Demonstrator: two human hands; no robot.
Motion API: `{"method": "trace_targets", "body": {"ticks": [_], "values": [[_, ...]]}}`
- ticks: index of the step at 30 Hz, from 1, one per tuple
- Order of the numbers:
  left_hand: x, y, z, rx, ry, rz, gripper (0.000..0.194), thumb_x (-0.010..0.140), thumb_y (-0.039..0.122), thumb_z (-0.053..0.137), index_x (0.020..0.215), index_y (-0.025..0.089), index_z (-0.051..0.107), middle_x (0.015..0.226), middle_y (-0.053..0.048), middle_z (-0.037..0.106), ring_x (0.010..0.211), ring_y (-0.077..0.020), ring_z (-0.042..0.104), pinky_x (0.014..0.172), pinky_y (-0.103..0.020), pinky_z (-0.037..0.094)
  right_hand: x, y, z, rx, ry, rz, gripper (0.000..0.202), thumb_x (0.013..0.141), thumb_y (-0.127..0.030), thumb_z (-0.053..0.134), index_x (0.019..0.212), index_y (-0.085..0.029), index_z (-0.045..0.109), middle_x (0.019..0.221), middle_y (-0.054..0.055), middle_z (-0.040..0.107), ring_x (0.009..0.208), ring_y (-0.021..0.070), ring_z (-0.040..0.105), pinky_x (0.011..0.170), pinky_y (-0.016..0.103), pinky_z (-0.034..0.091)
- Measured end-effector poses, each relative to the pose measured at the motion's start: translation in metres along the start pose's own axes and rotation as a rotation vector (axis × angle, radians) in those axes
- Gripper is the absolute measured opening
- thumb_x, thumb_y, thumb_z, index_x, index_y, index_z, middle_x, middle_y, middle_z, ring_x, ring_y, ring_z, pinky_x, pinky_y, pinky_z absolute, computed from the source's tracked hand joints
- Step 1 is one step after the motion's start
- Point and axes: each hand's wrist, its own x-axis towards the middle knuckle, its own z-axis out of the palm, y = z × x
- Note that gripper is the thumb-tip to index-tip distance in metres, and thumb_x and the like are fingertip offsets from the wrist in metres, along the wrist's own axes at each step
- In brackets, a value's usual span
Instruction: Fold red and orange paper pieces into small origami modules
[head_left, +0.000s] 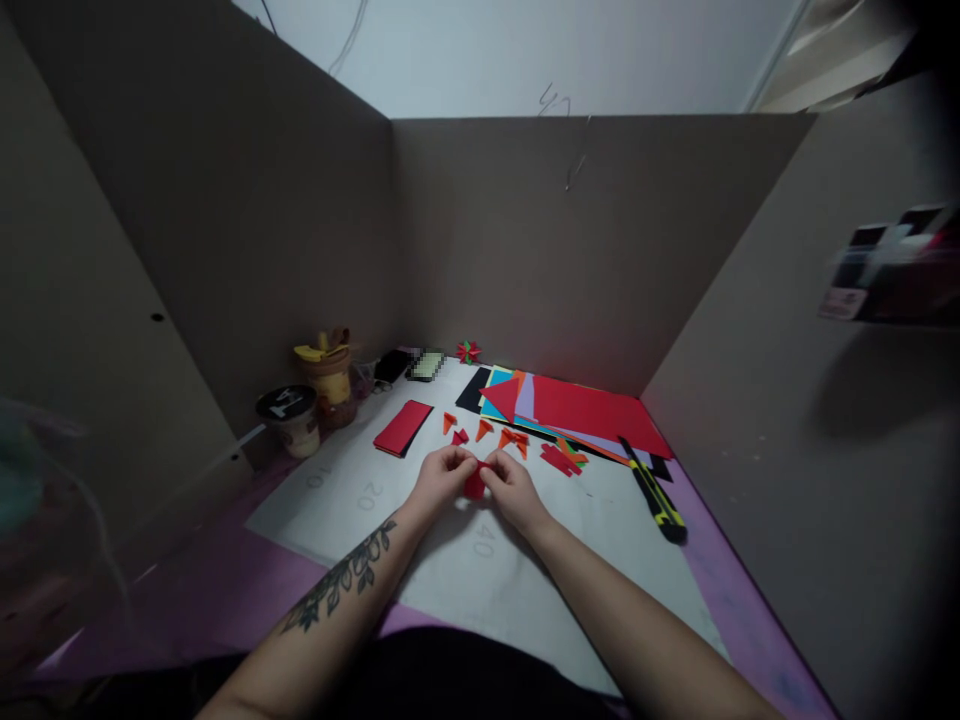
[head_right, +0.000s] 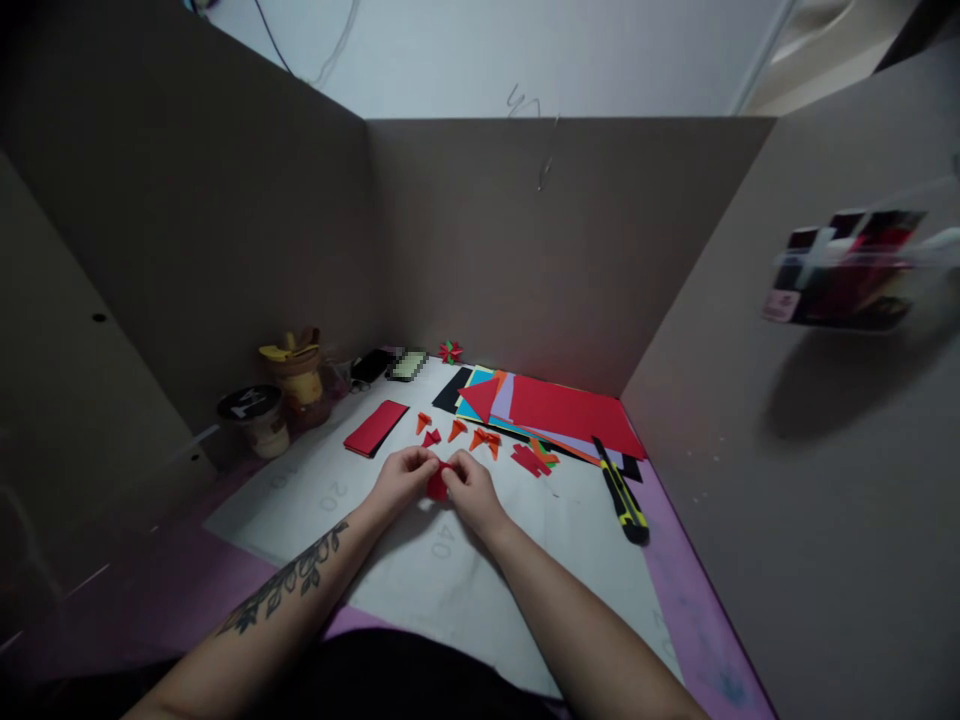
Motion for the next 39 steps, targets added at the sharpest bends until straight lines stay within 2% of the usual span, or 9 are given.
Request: {"method": "trace_targets", "body": {"ticks": [9,14,22,27,34,39], "values": [[0.001,-0.006,-0.003,0.181,-0.076,0.038,0.021,0.074,0.034,0.058,0.069,0.014,0.060,0.061,0.000,0.059,0.055,-0.0102,0.050,0.050,-0.019,0.038,0.002,-0.003,-0.002,-0.078,0.006,-0.017,0.016,0.075,-0.027,0.051,0.062,-0.020,0.046,0.059,-0.004,0.044,0.058,0.0129,0.041,0.055,0.024,0.032],[0.003,-0.008,-0.002,0.225,-0.069,0.064,0.017,0.075,0.029,0.055,0.068,0.014,0.060,0.060,0.000,0.059,0.055,-0.0109,0.050,0.052,-0.020,0.040,0.003,0.000,-0.001,-0.031,0.066,0.002,0.014,0.073,-0.026,0.050,0.061,-0.020,0.045,0.057,-0.005,0.042,0.056,0.0123,0.039,0.054,0.024,0.032],[0.002,-0.004,-0.002,0.325,-0.103,0.129,0.015,0.074,0.024,0.052,0.066,0.015,0.061,0.060,0.001,0.059,0.057,-0.0112,0.050,0.056,-0.021,0.039,0.005,0.003,-0.003,-0.023,-0.002,0.022,0.014,0.076,-0.026,0.048,0.063,-0.020,0.046,0.060,-0.004,0.044,0.058,0.0125,0.041,0.055,0.024,0.033],[0.004,-0.008,-0.001,0.318,-0.086,0.119,0.018,0.076,0.029,0.053,0.068,0.015,0.062,0.061,0.000,0.060,0.057,-0.0119,0.052,0.056,-0.021,0.040,0.007,0.001,-0.001,-0.005,0.080,-0.006,0.014,0.076,-0.025,0.047,0.063,-0.020,0.043,0.060,-0.004,0.042,0.059,0.0126,0.040,0.056,0.024,0.033],[0.005,-0.006,0.000,0.334,-0.079,0.126,0.017,0.075,0.027,0.053,0.067,0.015,0.061,0.062,0.001,0.060,0.058,-0.0117,0.051,0.057,-0.021,0.039,0.008,0.007,0.003,0.051,0.146,0.006,0.014,0.075,-0.026,0.048,0.062,-0.020,0.043,0.060,-0.004,0.042,0.060,0.0125,0.040,0.057,0.024,0.033],[0.003,-0.004,0.003,0.390,-0.090,0.099,0.017,0.075,0.027,0.051,0.065,0.015,0.058,0.059,0.002,0.056,0.057,-0.0110,0.048,0.055,-0.021,0.036,0.014,0.012,-0.004,0.134,0.232,0.018,0.017,0.073,-0.028,0.049,0.060,-0.020,0.042,0.058,-0.005,0.041,0.057,0.0120,0.037,0.056,0.024,0.032]]}}
